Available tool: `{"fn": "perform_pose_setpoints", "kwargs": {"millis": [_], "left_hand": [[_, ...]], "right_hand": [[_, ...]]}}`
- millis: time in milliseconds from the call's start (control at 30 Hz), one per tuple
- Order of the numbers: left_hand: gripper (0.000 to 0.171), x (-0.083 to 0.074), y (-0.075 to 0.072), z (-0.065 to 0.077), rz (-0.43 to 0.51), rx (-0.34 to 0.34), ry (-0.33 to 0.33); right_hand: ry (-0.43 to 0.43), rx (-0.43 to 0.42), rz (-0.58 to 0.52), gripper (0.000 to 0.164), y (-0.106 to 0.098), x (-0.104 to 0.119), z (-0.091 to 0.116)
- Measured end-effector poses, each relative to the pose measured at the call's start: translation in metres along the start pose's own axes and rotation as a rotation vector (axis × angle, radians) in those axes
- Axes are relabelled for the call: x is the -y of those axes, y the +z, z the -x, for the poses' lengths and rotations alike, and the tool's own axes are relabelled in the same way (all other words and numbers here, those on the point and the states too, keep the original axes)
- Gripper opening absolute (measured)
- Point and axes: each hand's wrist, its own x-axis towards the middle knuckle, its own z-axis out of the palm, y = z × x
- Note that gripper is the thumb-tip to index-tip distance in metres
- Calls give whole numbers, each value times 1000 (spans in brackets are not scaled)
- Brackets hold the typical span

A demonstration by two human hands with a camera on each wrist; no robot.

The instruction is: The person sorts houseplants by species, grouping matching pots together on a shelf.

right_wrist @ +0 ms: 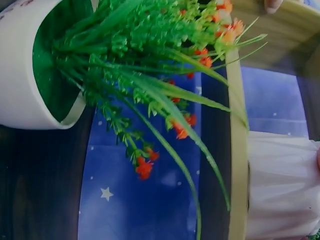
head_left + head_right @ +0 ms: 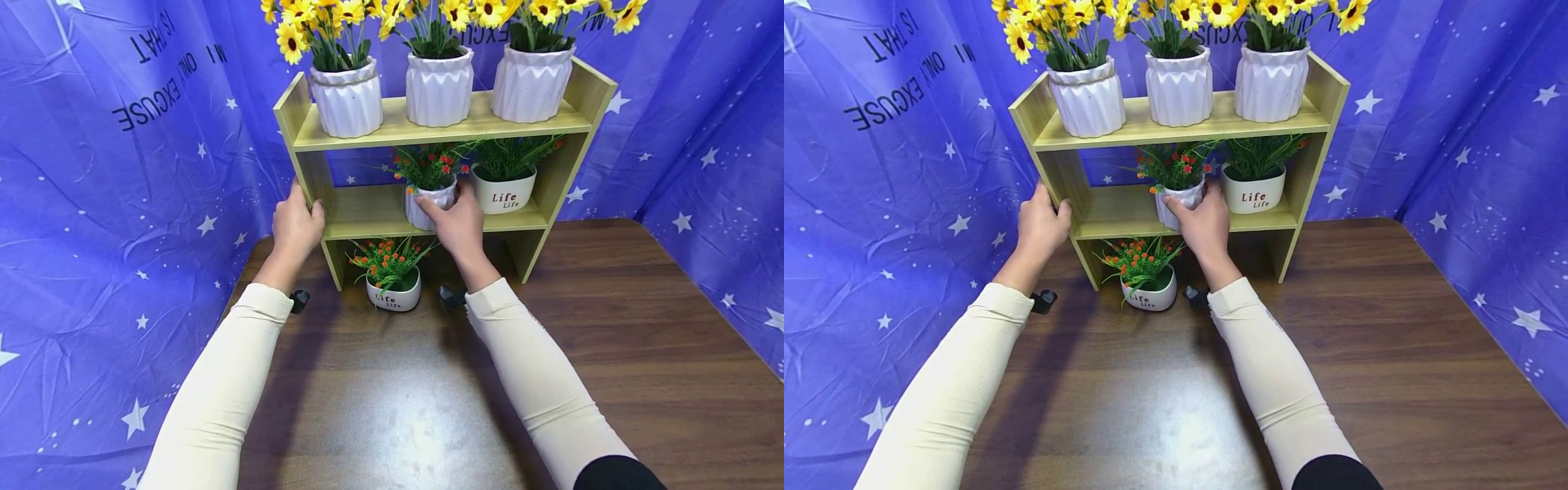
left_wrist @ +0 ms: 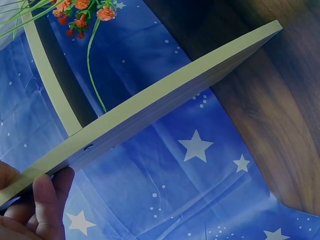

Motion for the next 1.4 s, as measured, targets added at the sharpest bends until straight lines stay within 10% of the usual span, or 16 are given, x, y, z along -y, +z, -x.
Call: {"fn": "perform_pose_setpoints", "kwargs": {"millis": [733, 1067, 1400], "left_hand": [[41, 1, 4, 1, 2, -2, 9], [45, 2, 4, 1, 12, -7, 22], [44, 3, 4, 3, 12, 6, 15]], "right_hand": [[20, 15, 219, 78, -3, -8, -23], [-210, -170, 43, 38, -24, -25, 40], [-86, -29, -33, 30, -18, -56, 98]]}}
